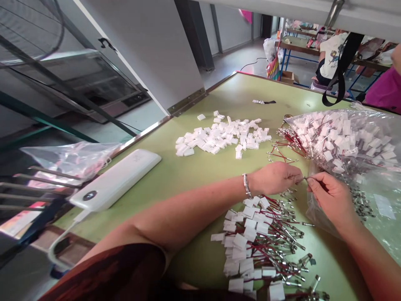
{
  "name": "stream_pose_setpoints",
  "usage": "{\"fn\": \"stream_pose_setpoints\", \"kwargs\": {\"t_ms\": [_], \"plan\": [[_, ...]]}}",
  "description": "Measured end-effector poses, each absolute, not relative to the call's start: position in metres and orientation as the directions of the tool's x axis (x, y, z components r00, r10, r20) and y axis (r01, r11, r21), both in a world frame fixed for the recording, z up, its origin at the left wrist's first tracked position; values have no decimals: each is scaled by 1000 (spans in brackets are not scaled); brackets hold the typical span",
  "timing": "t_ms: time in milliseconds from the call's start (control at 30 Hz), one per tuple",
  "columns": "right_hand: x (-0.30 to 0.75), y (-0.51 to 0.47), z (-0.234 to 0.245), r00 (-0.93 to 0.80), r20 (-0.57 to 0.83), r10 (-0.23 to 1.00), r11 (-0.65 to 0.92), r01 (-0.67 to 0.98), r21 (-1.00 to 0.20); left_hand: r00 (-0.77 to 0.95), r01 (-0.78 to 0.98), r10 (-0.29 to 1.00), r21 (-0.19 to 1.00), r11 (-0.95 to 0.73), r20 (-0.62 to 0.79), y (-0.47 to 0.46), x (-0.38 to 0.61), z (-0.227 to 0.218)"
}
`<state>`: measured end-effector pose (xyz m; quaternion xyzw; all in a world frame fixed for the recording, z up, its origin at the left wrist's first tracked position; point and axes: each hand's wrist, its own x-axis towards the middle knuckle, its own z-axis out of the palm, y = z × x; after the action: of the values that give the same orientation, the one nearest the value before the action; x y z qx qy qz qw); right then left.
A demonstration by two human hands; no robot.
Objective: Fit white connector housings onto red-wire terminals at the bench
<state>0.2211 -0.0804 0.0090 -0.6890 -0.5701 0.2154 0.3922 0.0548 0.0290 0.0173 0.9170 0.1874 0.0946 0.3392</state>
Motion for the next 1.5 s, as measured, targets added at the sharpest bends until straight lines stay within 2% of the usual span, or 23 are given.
{"fn": "stream_pose_setpoints", "kwargs": {"t_ms": [100, 233, 333, 400, 500, 600, 667, 733, 800, 900, 1000, 1167, 1333, 1400, 1500], "plan": [[223, -80, 11, 189, 169, 967, -10, 694, -720, 914, 313, 404, 546, -777, 50, 29, 54, 17], [223, -80, 16, 108, 39, 993, -46, 689, -723, 954, 268, 297, 318, -910, 46, 27, 53, 16], [222, -81, 16, 121, 0, 993, -80, 661, -746, 967, 243, 255, 261, -934, 14, 25, 52, 19], [222, -80, 15, 138, 11, 990, -85, 666, -741, 963, 259, 271, 291, -921, 0, 28, 51, 23], [222, -76, 9, 156, 55, 986, -79, 739, -669, 945, 280, 325, 416, -865, 40, 38, 48, 30], [220, -74, 2, 101, 137, 985, -6, 825, -566, 854, 387, 514, 565, -729, 79, 50, 46, 32], [222, -73, 2, 31, 171, 985, 62, 856, -513, 808, 435, 587, 619, -654, 53, 55, 45, 31], [232, -74, 8, 35, 183, 982, 58, 876, -478, 834, 397, 550, 640, -657, 47, 58, 46, 30], [251, -75, 19, 126, 154, 980, -47, 900, -434, 854, 348, 517, 663, -662, 68, 59, 46, 29], [282, -78, 34, 220, 17, 975, -205, 930, -305, 789, 398, 612, 724, -564, 43, 60, 45, 26], [298, -78, 35, 174, -74, 982, -184, 966, -180, 722, 454, 691, 779, -434, -36, 63, 44, 26], [287, -71, 12, 155, 0, 988, -154, 986, 66, 680, 417, 729, 859, -297, -79, 65, 42, 27], [281, -70, -1, 152, 3, 988, -145, 937, 319, 696, 365, 718, 873, -323, -26, 65, 43, 26], [280, -72, -1, 146, 28, 989, -147, 931, 333, 746, 366, 662, 873, -321, -70, 64, 44, 25], [271, -74, 3, 112, 138, 984, -139, 969, 205, 775, 378, 623, 868, -320, -108, 62, 45, 24]]}}
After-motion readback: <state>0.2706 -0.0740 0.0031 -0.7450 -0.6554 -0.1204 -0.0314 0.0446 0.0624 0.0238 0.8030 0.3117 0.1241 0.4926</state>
